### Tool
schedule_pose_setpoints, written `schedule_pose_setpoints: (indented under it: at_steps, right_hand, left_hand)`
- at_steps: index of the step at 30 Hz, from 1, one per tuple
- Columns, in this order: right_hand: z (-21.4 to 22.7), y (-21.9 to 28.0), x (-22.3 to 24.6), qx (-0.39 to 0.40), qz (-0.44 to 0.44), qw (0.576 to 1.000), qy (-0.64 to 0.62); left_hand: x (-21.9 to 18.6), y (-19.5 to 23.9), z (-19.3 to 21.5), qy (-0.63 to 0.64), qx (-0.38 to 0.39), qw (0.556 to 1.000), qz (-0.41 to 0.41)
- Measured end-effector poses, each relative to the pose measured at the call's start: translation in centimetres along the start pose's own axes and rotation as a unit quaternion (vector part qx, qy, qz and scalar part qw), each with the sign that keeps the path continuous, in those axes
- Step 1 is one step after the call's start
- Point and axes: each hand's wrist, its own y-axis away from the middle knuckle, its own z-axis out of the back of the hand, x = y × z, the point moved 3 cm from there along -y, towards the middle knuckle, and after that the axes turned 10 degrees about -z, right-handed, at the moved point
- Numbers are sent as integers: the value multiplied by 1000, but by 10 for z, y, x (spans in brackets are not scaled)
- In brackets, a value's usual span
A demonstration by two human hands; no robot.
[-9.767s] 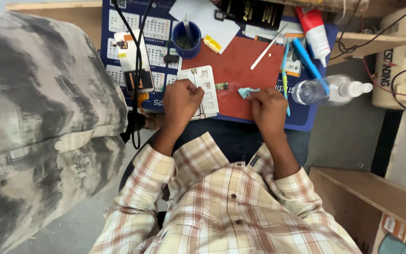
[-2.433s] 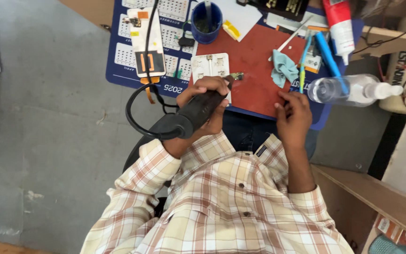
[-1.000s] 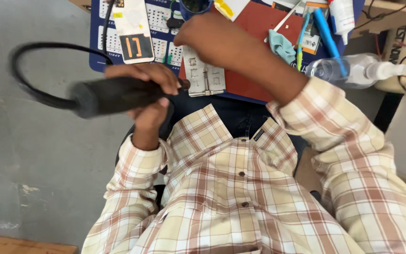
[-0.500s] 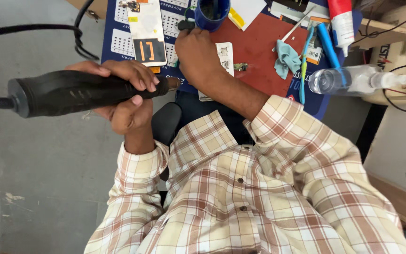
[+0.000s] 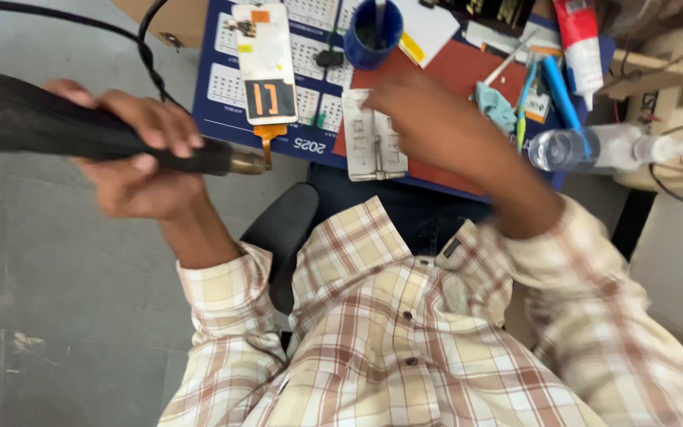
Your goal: The person uses a hot air gun and tweezers to heat and remove a small component from a white circuit board. They then wipe the board with a cloth and place the removed component on the work surface.
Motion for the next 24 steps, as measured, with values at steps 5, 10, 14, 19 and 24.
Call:
schedule_pose_setpoints:
  at_steps: [5, 10, 14, 19, 24]
  right_hand:
    - [44, 12, -6, 49, -48, 986, 149]
    - [6, -40, 12, -33, 190, 914, 357]
    - [-25, -73, 15, -34, 241, 864, 441]
    - [-42, -91, 16, 28, 268, 840, 472]
    - [-45, -97, 17, 71, 267, 820, 500]
  left_hand:
    - [-34, -2, 74, -138, -90, 986, 35]
    - [-43, 5, 116, -408, 0, 909, 90]
    - [-40, 7, 123, -443, 24, 892, 88]
    - [-47, 4, 120, -477, 46, 874, 88]
    - [-50, 4, 119, -495, 69, 861, 99]
